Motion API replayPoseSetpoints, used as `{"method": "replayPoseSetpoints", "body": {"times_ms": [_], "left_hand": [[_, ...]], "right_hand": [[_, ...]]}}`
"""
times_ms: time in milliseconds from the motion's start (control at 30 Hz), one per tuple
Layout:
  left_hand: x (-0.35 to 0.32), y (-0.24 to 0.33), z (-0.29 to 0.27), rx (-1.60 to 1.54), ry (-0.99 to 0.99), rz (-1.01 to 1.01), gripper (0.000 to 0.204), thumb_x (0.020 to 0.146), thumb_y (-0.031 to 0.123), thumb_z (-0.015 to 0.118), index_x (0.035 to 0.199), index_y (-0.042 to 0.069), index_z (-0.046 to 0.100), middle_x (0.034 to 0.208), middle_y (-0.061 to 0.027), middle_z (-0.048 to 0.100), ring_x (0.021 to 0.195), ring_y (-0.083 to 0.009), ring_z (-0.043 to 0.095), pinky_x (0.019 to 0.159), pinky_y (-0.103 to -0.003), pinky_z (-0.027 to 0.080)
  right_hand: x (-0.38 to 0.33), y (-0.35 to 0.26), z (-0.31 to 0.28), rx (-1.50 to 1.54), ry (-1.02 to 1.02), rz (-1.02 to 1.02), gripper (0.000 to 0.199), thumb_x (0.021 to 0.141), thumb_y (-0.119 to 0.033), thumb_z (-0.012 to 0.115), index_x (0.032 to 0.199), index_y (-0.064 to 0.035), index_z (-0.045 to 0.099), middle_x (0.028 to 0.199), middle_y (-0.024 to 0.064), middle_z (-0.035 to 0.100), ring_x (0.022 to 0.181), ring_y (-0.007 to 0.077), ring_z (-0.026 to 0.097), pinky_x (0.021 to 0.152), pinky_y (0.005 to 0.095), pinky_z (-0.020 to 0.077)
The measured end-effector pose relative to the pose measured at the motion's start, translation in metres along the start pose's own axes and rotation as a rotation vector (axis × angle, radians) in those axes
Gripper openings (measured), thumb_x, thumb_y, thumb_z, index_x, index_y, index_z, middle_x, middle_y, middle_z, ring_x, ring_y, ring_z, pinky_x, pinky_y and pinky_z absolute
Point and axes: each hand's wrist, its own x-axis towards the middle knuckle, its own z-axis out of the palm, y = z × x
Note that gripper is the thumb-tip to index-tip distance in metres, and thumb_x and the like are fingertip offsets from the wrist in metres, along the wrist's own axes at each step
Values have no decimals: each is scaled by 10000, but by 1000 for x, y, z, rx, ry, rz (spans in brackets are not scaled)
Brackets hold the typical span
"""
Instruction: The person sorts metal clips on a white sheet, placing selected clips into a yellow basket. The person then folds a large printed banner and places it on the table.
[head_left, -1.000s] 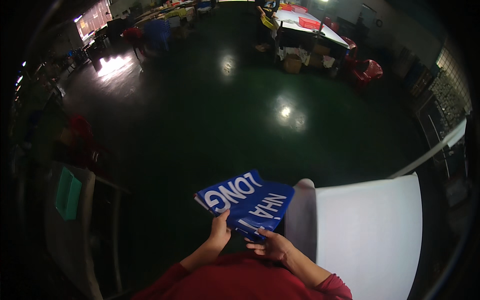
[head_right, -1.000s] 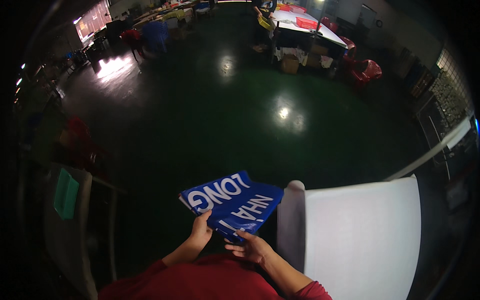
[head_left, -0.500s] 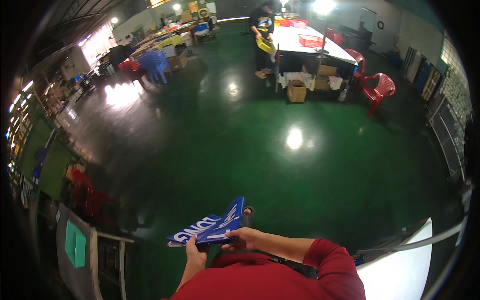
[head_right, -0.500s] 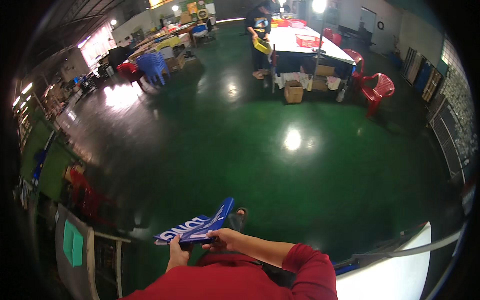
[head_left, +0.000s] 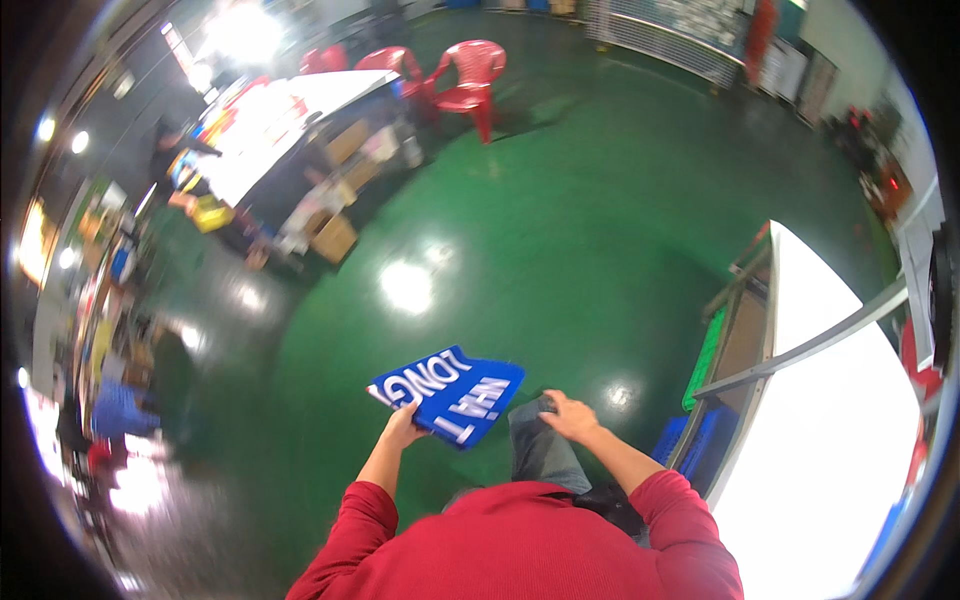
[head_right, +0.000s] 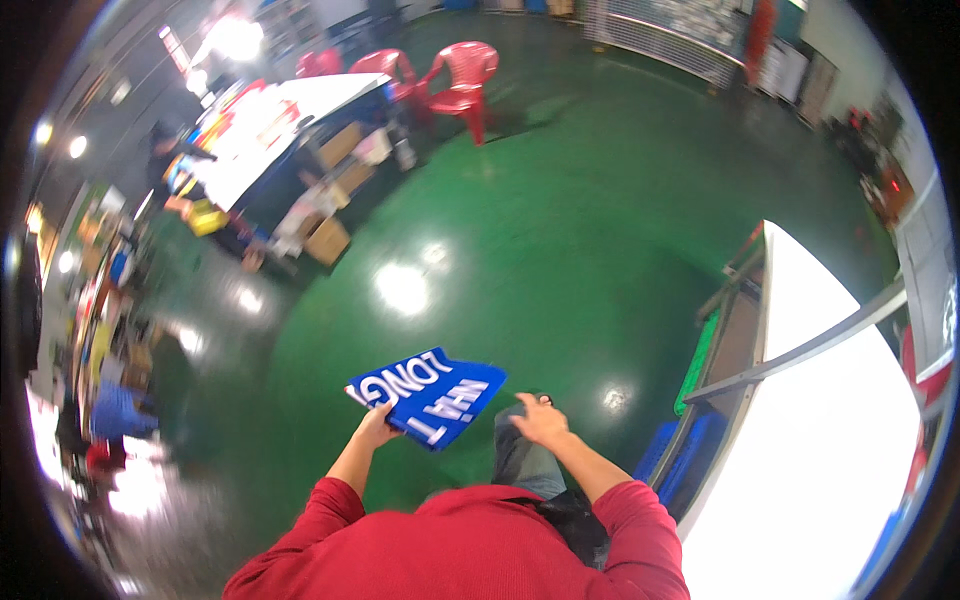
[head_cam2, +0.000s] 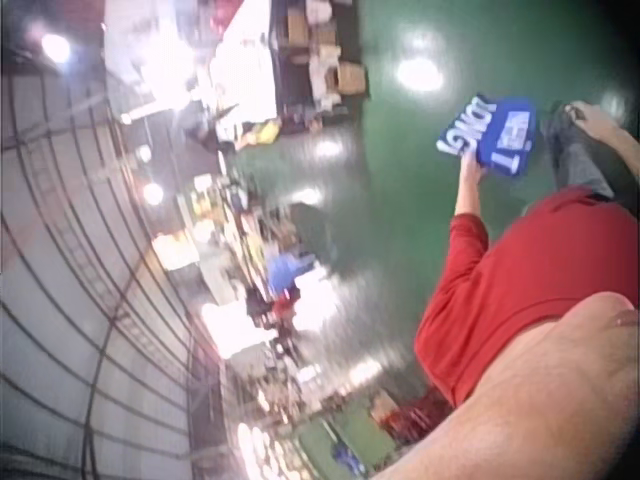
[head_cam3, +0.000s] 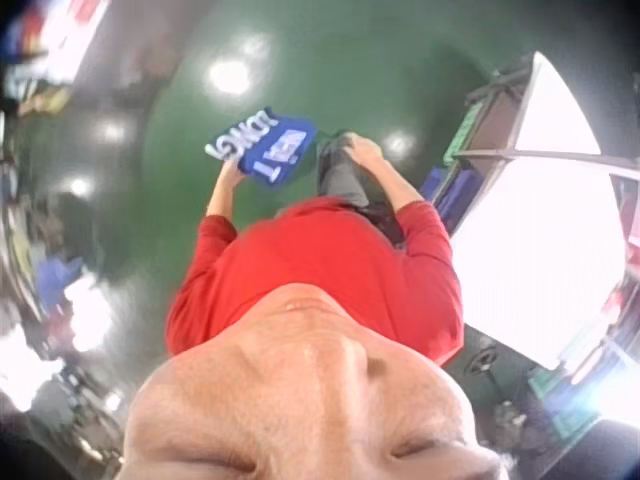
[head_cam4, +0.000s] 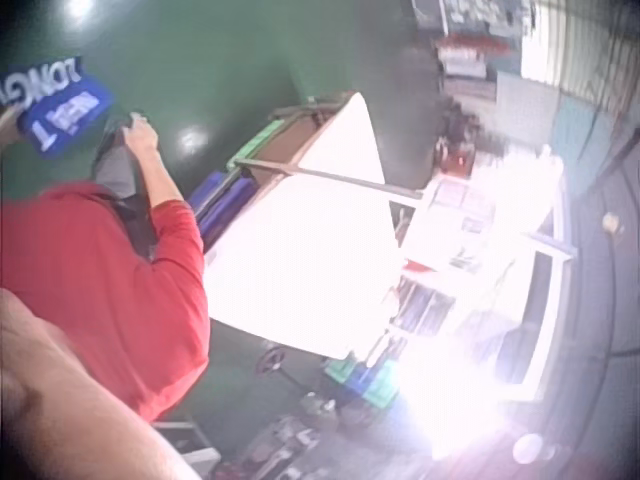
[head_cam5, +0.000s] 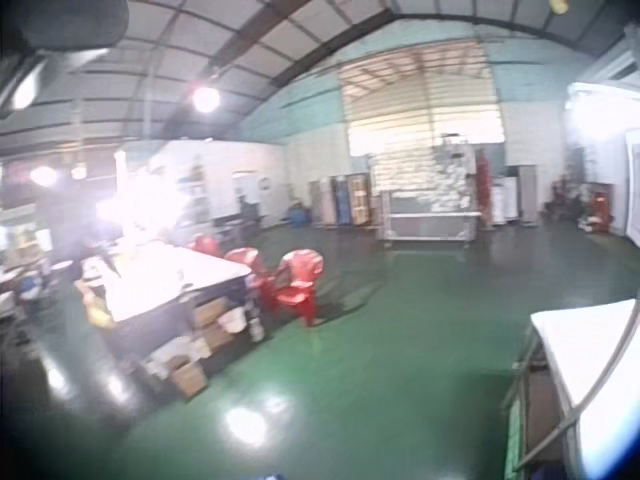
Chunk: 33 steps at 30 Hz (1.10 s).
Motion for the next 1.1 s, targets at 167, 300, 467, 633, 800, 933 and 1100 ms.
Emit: {"method": "replayPoseSetpoints", "body": {"times_ms": [167,300,467,633,800,933,1100], "left_hand": [[123,0,19,1262,92,193,361,877,328,435,991,11,566,934,-193,610,830,-343,617,691,-456,503],[161,6,53,1572,468,-7,374,818,351,488,908,13,620,892,-247,614,843,-390,606,736,-463,487],[215,108,156,1596,63,-313,353,806,331,493,926,26,622,925,-228,614,874,-367,602,742,-442,487],[339,226,290,1683,-50,-411,337,793,312,497,944,39,624,958,-209,613,906,-344,599,749,-422,487],[503,304,499,1865,-261,-354,326,780,293,501,962,52,625,991,-190,613,937,-320,595,756,-401,487],[645,363,737,1956,-282,-79,322,770,277,505,976,62,627,1018,-174,612,962,-301,592,762,-385,487],[753,407,1060,2653,-299,495,397,812,193,473,1184,55,506,1073,-180,591,1052,-294,548,866,-375,448]], "right_hand": [[73,183,-103,-87,-138,405,359,818,-297,504,1130,-131,566,1193,102,543,1122,270,504,929,390,403],[117,242,-207,4,-47,640,334,816,-194,444,1101,-87,582,1173,105,559,1094,286,527,904,415,424],[192,368,-240,147,187,527,266,780,-247,519,999,-143,629,984,119,629,876,266,619,831,382,467],[261,482,-267,195,315,493,208,773,-240,511,812,-70,623,671,100,632,659,262,629,674,378,496],[267,578,-311,166,-192,748,178,766,-167,515,826,-83,659,735,75,651,729,220,639,660,352,503],[317,560,-508,619,277,845,231,811,-208,492,922,-74,644,775,55,662,726,179,642,649,306,501],[343,610,-659,438,418,766,297,827,-268,480,1015,-83,617,1003,103,633,894,226,621,775,355,485]]}}
